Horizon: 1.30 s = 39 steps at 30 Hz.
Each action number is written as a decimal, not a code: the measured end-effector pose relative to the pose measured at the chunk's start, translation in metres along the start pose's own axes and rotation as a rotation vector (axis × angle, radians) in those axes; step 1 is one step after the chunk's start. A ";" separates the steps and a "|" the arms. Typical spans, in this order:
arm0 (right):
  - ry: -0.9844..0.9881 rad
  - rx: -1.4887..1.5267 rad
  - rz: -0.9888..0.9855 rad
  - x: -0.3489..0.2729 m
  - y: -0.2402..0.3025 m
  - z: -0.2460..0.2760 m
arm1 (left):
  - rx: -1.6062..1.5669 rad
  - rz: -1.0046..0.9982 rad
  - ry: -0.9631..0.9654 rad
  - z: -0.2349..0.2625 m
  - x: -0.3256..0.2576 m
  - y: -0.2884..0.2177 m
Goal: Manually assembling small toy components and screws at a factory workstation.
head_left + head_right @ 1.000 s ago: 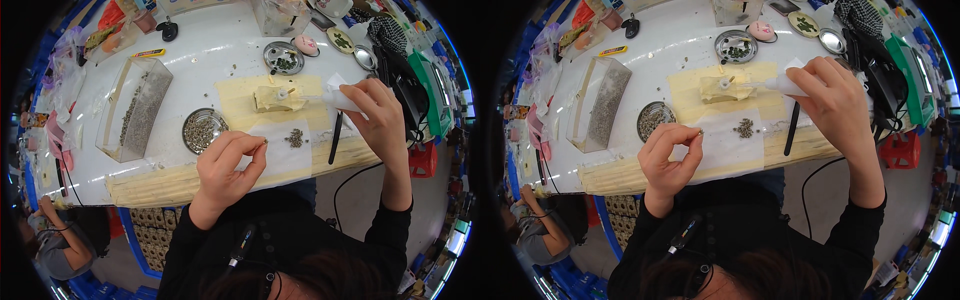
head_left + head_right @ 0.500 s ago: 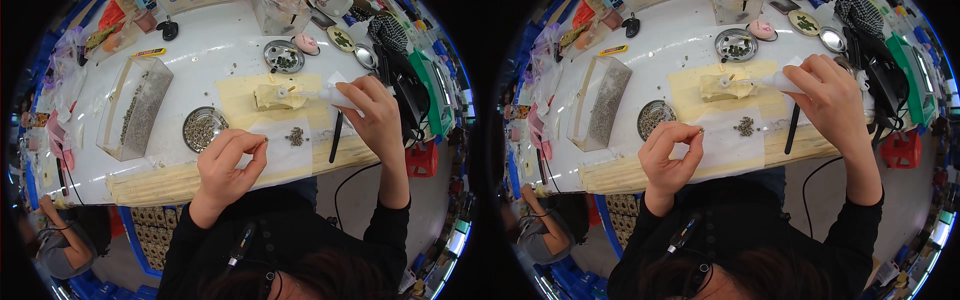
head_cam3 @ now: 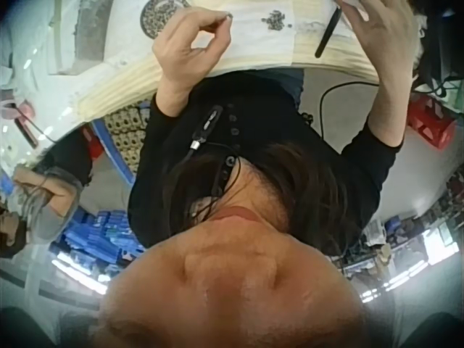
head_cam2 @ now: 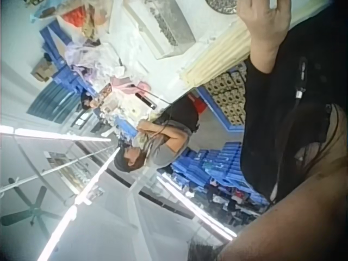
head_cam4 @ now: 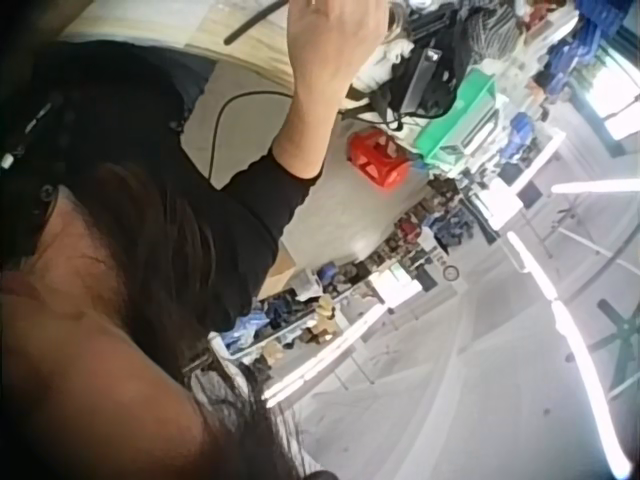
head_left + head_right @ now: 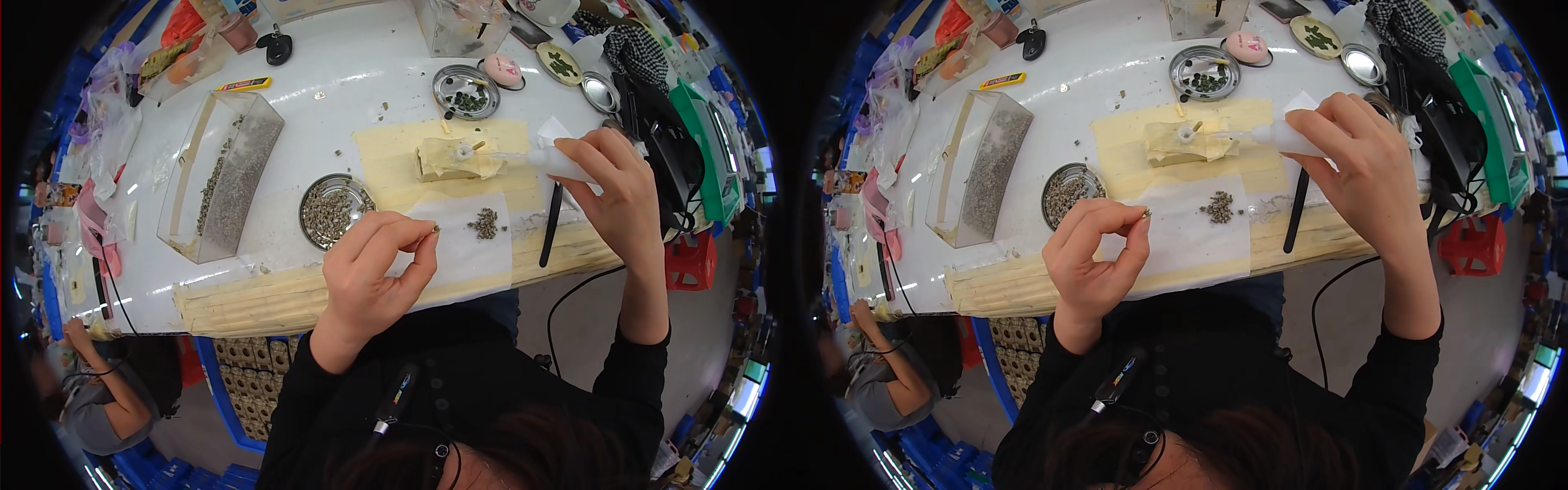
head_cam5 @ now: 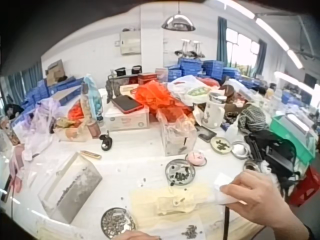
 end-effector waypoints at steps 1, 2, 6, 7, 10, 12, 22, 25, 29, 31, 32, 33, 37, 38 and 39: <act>0.018 0.058 -0.023 -0.002 -0.004 0.000 | 0.002 0.002 0.002 0.000 0.000 0.000; 0.036 0.117 -0.045 -0.004 -0.008 -0.001 | 0.005 0.005 0.003 0.001 0.000 -0.001; 0.078 0.384 -0.019 0.005 -0.021 0.000 | 0.004 0.009 0.004 0.001 -0.001 -0.001; 0.049 0.464 -0.028 0.011 -0.024 -0.003 | -0.001 0.006 0.004 0.000 -0.001 0.000; -0.012 0.617 0.017 0.045 -0.029 -0.018 | 0.010 0.017 0.017 0.000 -0.001 0.001; -0.020 0.597 0.137 0.075 -0.031 -0.030 | 0.002 0.023 0.019 -0.002 0.001 0.002; 0.103 0.304 0.110 0.212 0.004 -0.138 | -0.021 0.078 -0.037 0.004 0.002 0.005; 0.135 0.280 0.089 0.213 0.005 -0.132 | -0.038 0.091 -0.044 0.004 0.001 0.007; 0.085 0.349 0.033 0.176 0.009 -0.068 | -0.004 0.093 -0.058 0.009 -0.001 0.005; -0.044 0.421 0.120 0.135 0.019 -0.036 | -0.010 0.122 -0.052 0.011 -0.001 0.005; -0.059 0.458 0.113 0.112 0.021 -0.025 | -0.021 0.135 -0.046 0.010 -0.001 0.006; -0.076 0.493 0.105 0.091 0.021 -0.015 | -0.048 0.150 -0.036 0.008 0.000 0.005; -0.208 0.502 -0.048 0.034 0.028 -0.012 | -0.110 0.180 -0.029 0.007 0.013 -0.009; -0.239 0.497 -0.099 0.028 0.030 -0.016 | -0.115 0.182 -0.036 0.006 0.015 -0.011; -0.276 0.496 -0.145 0.026 0.030 -0.022 | -0.112 0.188 -0.033 0.005 0.016 -0.011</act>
Point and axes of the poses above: each hand's wrist, its own x-axis towards the middle knuckle, its own z-axis out of the back of the hand, y = z × x, the point moved 4 cm from there along x, towards the middle knuckle, and after that the axes turned 2 degrees about y, right-handed, at the moved point
